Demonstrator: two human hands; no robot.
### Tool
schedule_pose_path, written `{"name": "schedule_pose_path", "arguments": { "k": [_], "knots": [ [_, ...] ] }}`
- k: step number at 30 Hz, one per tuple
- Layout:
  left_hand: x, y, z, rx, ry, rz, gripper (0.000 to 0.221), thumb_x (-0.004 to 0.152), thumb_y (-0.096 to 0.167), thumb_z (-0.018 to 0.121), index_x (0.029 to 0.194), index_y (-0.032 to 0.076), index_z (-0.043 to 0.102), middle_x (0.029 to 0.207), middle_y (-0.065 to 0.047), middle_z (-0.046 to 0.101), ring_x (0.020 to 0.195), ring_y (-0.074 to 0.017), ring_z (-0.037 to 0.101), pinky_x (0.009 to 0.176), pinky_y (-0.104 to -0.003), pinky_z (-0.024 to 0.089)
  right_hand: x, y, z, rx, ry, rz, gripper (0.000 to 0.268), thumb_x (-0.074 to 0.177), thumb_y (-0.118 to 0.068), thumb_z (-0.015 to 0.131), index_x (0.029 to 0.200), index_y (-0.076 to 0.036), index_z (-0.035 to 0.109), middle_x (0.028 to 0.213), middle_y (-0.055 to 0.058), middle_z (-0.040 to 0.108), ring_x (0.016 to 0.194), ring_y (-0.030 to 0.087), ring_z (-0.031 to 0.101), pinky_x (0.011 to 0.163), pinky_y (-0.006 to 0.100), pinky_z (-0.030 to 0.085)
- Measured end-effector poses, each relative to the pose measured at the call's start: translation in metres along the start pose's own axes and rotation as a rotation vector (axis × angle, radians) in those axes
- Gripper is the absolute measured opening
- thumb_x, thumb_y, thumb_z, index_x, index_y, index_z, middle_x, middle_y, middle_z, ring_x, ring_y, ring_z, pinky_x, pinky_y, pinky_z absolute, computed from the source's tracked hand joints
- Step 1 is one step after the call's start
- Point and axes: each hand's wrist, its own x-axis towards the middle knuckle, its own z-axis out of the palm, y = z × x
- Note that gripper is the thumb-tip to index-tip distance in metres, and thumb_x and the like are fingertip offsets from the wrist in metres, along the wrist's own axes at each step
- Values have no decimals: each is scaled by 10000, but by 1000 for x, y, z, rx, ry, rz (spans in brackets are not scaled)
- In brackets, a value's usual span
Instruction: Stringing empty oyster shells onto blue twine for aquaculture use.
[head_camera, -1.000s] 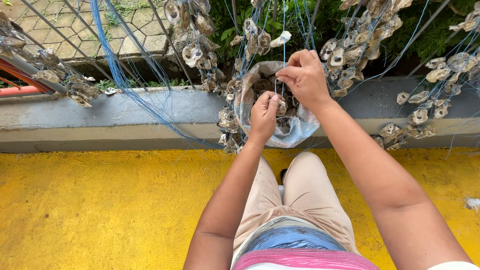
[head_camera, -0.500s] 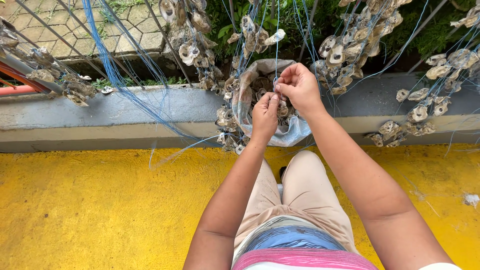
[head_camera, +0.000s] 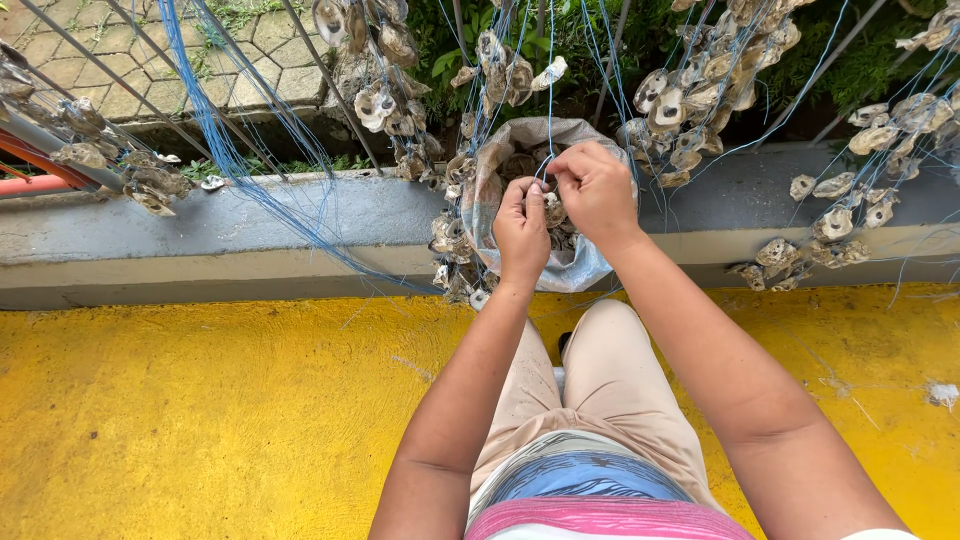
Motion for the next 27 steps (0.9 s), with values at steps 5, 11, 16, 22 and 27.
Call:
{"name": "schedule_pose_path", "arguments": {
  "k": [5, 11, 16, 22, 27],
  "knots": [
    [-4, 7, 1, -3, 12, 125, 190, 1074, 196, 563, 1075, 48, 682, 915, -6, 701, 802, -62, 584, 730, -249, 502, -8, 7, 9, 60, -23, 148, 87, 870, -50, 725, 940, -22, 768, 1026, 102, 702, 897, 216, 679, 751, 314, 549],
    [-5, 12, 1, 100, -8, 76, 194, 1059, 216, 583, 1065, 48, 680, 826, -34, 691, 727, -74, 570, 671, -265, 495, -16, 27, 21, 215, -51, 475, 170, 842, -169, 793, 832, -12, 727, 982, 84, 625, 869, 166, 620, 747, 297, 516],
    [-1, 16, -1, 144, 49, -2, 188, 1039, 220, 568, 1021, 68, 677, 781, -27, 678, 661, -78, 553, 616, -280, 480, -25, 23, 4, 266, -126, 513, 172, 917, -159, 742, 842, -8, 707, 932, 58, 617, 842, 145, 596, 743, 305, 494],
    [0, 28, 3, 171, 18, 143, 172, 1046, 214, 575, 1004, 73, 664, 764, -42, 670, 661, -116, 589, 627, -288, 490, -46, 1, -21, 846, -115, 346, 98, 1060, -81, 606, 1045, 11, 637, 1106, 39, 713, 1099, 93, 630, 1004, 268, 499],
    [-3, -3, 1, 191, 25, 108, 162, 1035, 204, 571, 1013, 71, 662, 758, -59, 675, 651, -140, 614, 610, -316, 498, -81, -24, -28, 703, -220, 393, 102, 993, -102, 618, 1062, -27, 619, 889, 31, 714, 820, 82, 670, 796, 256, 555]
  ]
}}
